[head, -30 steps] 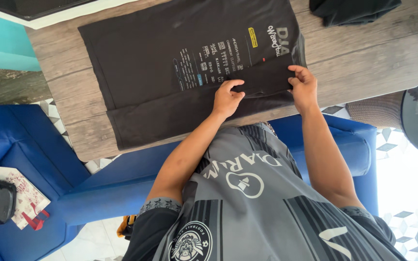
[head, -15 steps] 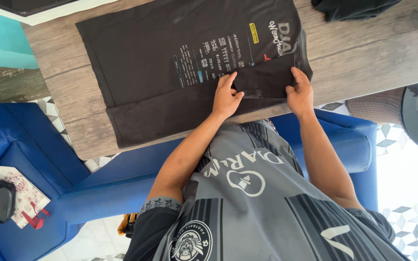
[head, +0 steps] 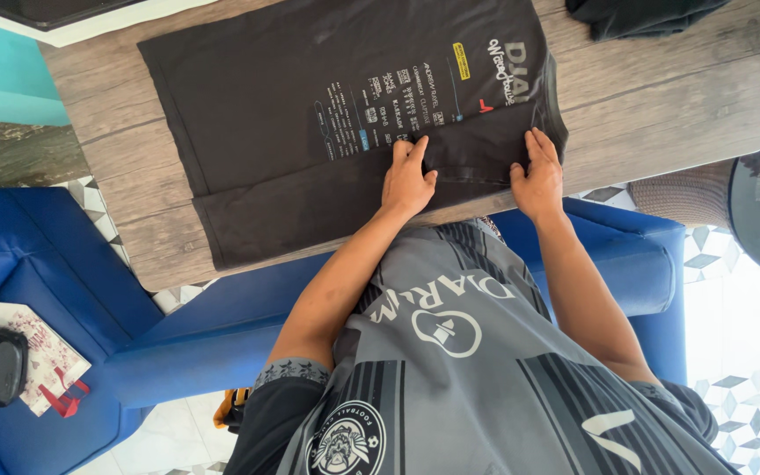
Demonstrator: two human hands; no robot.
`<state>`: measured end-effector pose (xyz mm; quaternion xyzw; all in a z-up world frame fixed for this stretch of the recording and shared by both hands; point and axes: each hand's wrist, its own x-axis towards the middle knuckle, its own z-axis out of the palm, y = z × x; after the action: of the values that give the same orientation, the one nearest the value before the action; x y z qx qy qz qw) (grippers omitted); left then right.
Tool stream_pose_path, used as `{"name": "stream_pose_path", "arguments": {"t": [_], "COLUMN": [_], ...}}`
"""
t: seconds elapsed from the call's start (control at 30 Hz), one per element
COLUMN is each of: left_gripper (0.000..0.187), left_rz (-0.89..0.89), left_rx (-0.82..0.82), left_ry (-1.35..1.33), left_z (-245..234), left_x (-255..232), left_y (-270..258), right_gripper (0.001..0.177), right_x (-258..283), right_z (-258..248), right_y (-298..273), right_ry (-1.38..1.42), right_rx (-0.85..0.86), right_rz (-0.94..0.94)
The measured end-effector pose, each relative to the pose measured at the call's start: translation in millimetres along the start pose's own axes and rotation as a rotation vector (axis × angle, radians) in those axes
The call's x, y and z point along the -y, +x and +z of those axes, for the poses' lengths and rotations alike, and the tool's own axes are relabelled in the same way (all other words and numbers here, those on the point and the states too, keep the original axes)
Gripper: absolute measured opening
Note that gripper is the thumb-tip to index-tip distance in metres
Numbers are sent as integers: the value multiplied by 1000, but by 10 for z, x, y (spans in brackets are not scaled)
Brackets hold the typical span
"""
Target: The person picks up a dark shirt from a pile, spreads it flat on a wooden surface, and folds it multiple times into a rectangular shape. The person then opens a cabinet and places the folded shirt inside.
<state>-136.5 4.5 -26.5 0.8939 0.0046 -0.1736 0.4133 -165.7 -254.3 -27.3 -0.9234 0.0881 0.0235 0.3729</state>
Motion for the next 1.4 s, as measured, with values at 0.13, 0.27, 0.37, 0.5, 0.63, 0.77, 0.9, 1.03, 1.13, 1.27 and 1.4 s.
{"name": "stream_pose_path", "arguments": {"t": [0.13,0.27,0.37,0.5,0.63,0.77,0.9,1.03,1.13,1.27,1.4], "left_gripper": [67,58,45,39,34,38,50,69,74,78,80], "left_rz": [22,304,447,508,564,640,571,412,384,339,340], "left_rx": [-20,-177,-108,-100,-100,-115,17,125,124,115,90], "left_ry": [60,148,166,232,292,317,445,531,568,592,619], "left_z": [-49,-76,-66,-72,-46,58,105,-18,-71,-102,-172], "left_x": [-8,-30,-56,-52,-38,-37,-78,-19,15,30,160], "left_y": [-25,-94,-113,-137,-118,-80,-23,8,-1,-7,-18], "right_gripper": [61,52,40,29,23,28,34,50,56,62,64], "right_x": [143,250,183,54,154,410,575,574,512,467,420], "right_z": [3,29,66,-47,-187,-35,289,445,437,376,322], "right_y": [-20,-67,15,106,72,82,163,234,249,308,346], "right_ry": [-155,-282,128,148,39,13,-43,-320,-402,-437,-450], "right_rx": [-31,-164,-172,-338,-349,-200,-83,82,85,61,85], "right_rz": [-113,-213,45,11,-250,-385,-461,-303,-218,-100,-79]}}
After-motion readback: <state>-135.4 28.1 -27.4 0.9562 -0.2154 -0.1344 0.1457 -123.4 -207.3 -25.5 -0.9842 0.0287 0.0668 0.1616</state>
